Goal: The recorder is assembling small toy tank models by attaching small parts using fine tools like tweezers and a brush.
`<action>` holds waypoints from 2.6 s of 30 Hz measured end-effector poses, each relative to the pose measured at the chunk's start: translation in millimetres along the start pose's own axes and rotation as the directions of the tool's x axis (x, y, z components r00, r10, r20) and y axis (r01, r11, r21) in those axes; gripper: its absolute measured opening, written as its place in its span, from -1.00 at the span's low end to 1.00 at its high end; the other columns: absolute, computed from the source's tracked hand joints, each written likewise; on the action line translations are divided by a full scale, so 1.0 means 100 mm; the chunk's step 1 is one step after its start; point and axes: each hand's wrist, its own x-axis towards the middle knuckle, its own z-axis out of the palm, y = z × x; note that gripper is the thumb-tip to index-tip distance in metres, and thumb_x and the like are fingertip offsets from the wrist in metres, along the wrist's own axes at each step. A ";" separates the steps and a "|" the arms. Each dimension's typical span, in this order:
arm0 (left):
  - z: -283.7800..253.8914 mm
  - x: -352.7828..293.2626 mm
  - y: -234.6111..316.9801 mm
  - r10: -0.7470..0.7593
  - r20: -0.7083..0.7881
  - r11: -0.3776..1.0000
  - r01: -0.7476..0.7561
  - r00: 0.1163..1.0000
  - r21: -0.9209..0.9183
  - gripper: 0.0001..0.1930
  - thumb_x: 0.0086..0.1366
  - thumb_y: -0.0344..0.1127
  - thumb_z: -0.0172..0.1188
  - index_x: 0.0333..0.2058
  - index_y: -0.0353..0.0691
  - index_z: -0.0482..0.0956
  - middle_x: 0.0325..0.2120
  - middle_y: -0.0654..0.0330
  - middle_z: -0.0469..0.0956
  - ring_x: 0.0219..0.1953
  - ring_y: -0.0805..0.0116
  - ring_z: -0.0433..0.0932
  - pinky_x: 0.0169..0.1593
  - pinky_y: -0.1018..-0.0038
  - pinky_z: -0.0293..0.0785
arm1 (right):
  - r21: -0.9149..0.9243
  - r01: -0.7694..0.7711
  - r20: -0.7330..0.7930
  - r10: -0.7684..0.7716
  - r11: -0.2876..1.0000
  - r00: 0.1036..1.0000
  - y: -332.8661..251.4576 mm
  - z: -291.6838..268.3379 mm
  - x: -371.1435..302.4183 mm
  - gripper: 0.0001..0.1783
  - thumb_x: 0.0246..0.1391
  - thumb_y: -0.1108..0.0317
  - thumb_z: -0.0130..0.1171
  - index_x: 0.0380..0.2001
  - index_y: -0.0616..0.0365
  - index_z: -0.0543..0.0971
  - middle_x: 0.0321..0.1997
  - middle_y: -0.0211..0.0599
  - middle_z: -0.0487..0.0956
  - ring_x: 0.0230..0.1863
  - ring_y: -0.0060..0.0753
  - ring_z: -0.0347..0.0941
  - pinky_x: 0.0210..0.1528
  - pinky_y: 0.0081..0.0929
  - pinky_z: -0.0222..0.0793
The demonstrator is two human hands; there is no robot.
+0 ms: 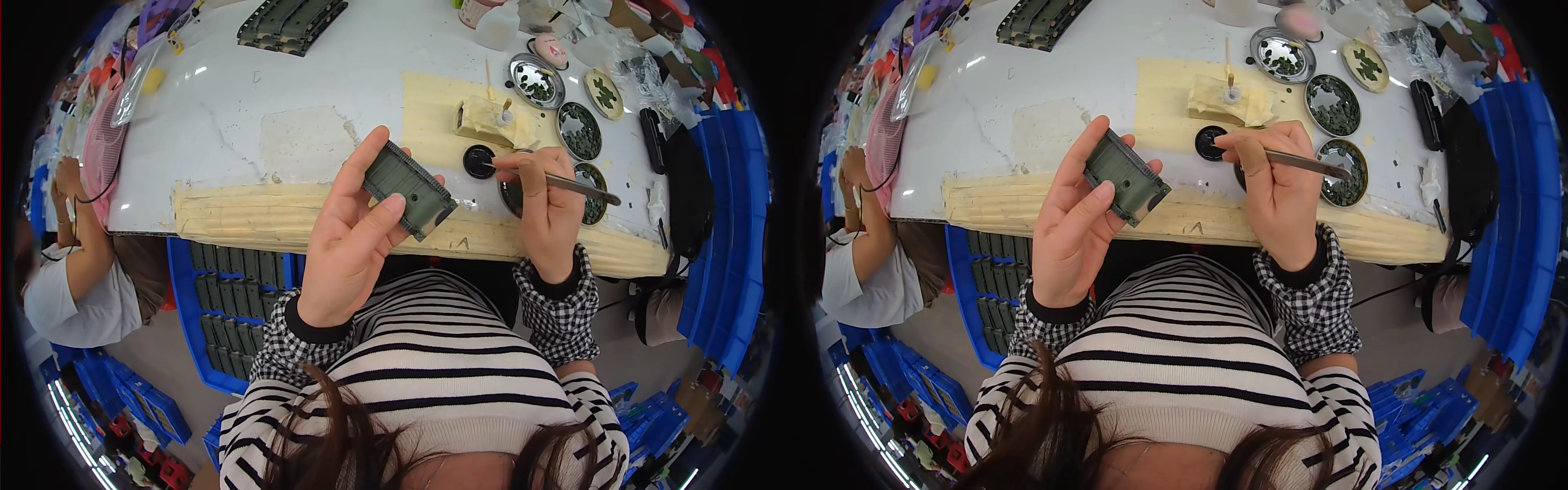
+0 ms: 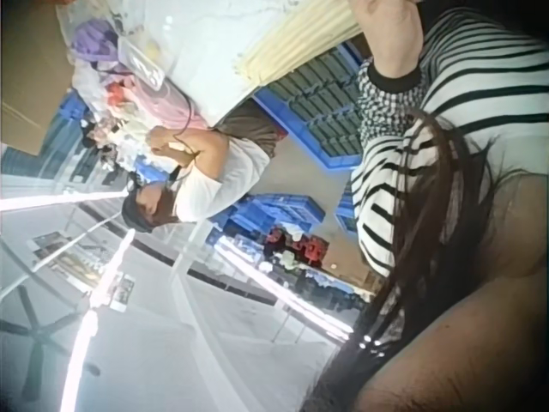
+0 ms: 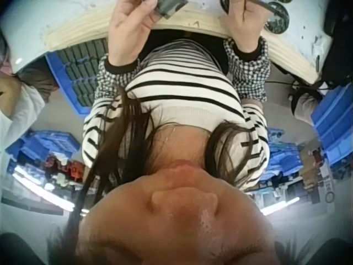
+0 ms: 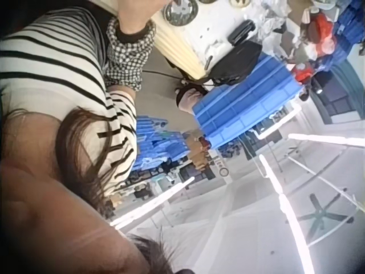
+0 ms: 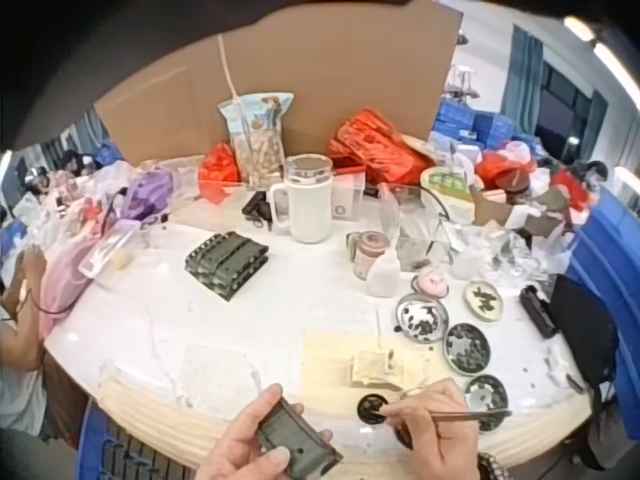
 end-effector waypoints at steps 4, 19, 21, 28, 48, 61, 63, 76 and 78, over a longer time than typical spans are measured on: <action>0.01 0.00 0.00 0.011 -0.015 1.000 -0.011 1.000 0.003 -0.42 0.39 -0.48 -0.10 0.34 -0.23 -0.01 0.18 0.03 0.24 0.21 0.02 0.36 0.20 0.24 0.40 | 0.085 0.128 0.107 -0.137 0.988 0.985 -0.29 -0.16 -0.04 -0.78 0.22 0.38 0.03 -0.32 0.22 0.65 -0.45 -0.33 0.59 -0.29 -0.33 0.40 -0.15 -0.39 0.33; 0.09 -0.02 -0.06 0.058 -0.031 0.998 -0.058 0.998 -0.001 -0.42 0.41 -0.46 -0.08 0.35 -0.19 -0.03 0.17 0.08 0.25 0.22 0.05 0.34 0.21 0.23 0.38 | 0.257 0.145 0.226 -0.206 0.955 0.952 -0.48 0.00 -0.21 -0.81 0.15 0.44 0.14 -0.20 0.30 0.61 -0.18 -0.07 0.63 -0.20 -0.23 0.57 -0.13 -0.47 0.47; 0.10 -0.01 -0.06 0.061 -0.030 0.998 -0.061 0.998 -0.001 -0.42 0.41 -0.46 -0.08 0.35 -0.19 -0.03 0.16 0.07 0.25 0.22 0.04 0.34 0.21 0.24 0.39 | 0.257 0.136 0.227 -0.197 0.957 0.954 -0.48 0.00 -0.21 -0.81 0.15 0.45 0.14 -0.21 0.29 0.61 -0.17 -0.07 0.62 -0.21 -0.23 0.57 -0.13 -0.47 0.47; 0.10 -0.03 -0.06 0.067 -0.042 0.998 -0.067 0.997 0.005 -0.41 0.41 -0.46 -0.09 0.35 -0.19 -0.04 0.16 0.08 0.26 0.22 0.05 0.34 0.21 0.24 0.38 | 0.241 0.137 0.234 -0.195 0.961 0.952 -0.48 0.00 -0.22 -0.81 0.13 0.44 0.15 -0.21 0.27 0.61 -0.18 -0.07 0.62 -0.22 -0.23 0.57 -0.16 -0.48 0.47; 0.17 -0.05 -0.05 0.085 -0.032 0.995 -0.087 0.996 -0.055 -0.38 0.38 -0.50 -0.09 0.36 -0.14 -0.06 0.21 0.07 0.22 0.24 0.02 0.32 0.16 0.26 0.45 | 0.140 0.291 0.280 -0.320 0.946 0.905 -0.56 -0.05 -0.23 -0.63 -0.13 0.45 0.33 -0.17 0.29 0.59 -0.15 -0.01 0.57 -0.13 -0.10 0.56 -0.16 -0.37 0.52; 0.16 -0.01 0.00 0.042 -0.005 0.996 -0.043 0.999 -0.075 -0.38 0.39 -0.46 -0.10 0.37 -0.13 -0.08 0.22 0.01 0.22 0.22 0.00 0.34 0.18 0.25 0.44 | 0.342 0.175 0.141 -0.235 0.923 0.962 -0.44 -0.09 -0.32 -0.62 0.18 0.18 0.10 -0.14 0.31 0.57 -0.10 0.01 0.59 -0.15 -0.15 0.57 -0.14 -0.39 0.52; 0.12 0.02 0.06 0.022 0.039 0.998 -0.020 0.999 -0.064 -0.38 0.41 -0.42 -0.10 0.38 -0.10 -0.10 0.22 -0.01 0.22 0.21 0.01 0.36 0.19 0.24 0.43 | 0.516 0.121 -0.008 -0.137 0.848 0.991 -0.40 -0.07 -0.39 -0.49 0.30 0.02 -0.07 -0.13 0.34 0.55 -0.11 0.00 0.60 -0.16 -0.17 0.58 -0.12 -0.36 0.53; 0.11 0.18 0.13 -0.020 0.005 0.865 0.020 1.000 -0.502 -0.50 0.43 -0.04 -0.06 0.26 -0.03 0.12 0.01 -0.08 0.32 0.14 0.09 0.36 0.22 0.34 0.44 | 0.493 0.109 -0.100 -0.068 0.863 0.993 -0.41 -0.03 -0.41 -0.38 0.33 -0.06 -0.20 -0.04 0.40 0.46 -0.34 -0.07 0.60 -0.24 -0.26 0.58 -0.08 -0.36 0.46; 0.16 0.20 0.15 -0.065 0.000 0.823 0.054 0.998 -0.566 -0.54 0.41 -0.07 0.00 0.19 -0.06 0.19 0.00 -0.07 0.31 0.14 0.09 0.36 0.22 0.35 0.45 | 0.496 0.109 -0.077 -0.081 0.862 0.994 -0.42 -0.02 -0.42 -0.37 0.33 -0.06 -0.18 -0.05 0.40 0.47 -0.33 -0.07 0.60 -0.24 -0.27 0.58 -0.09 -0.38 0.46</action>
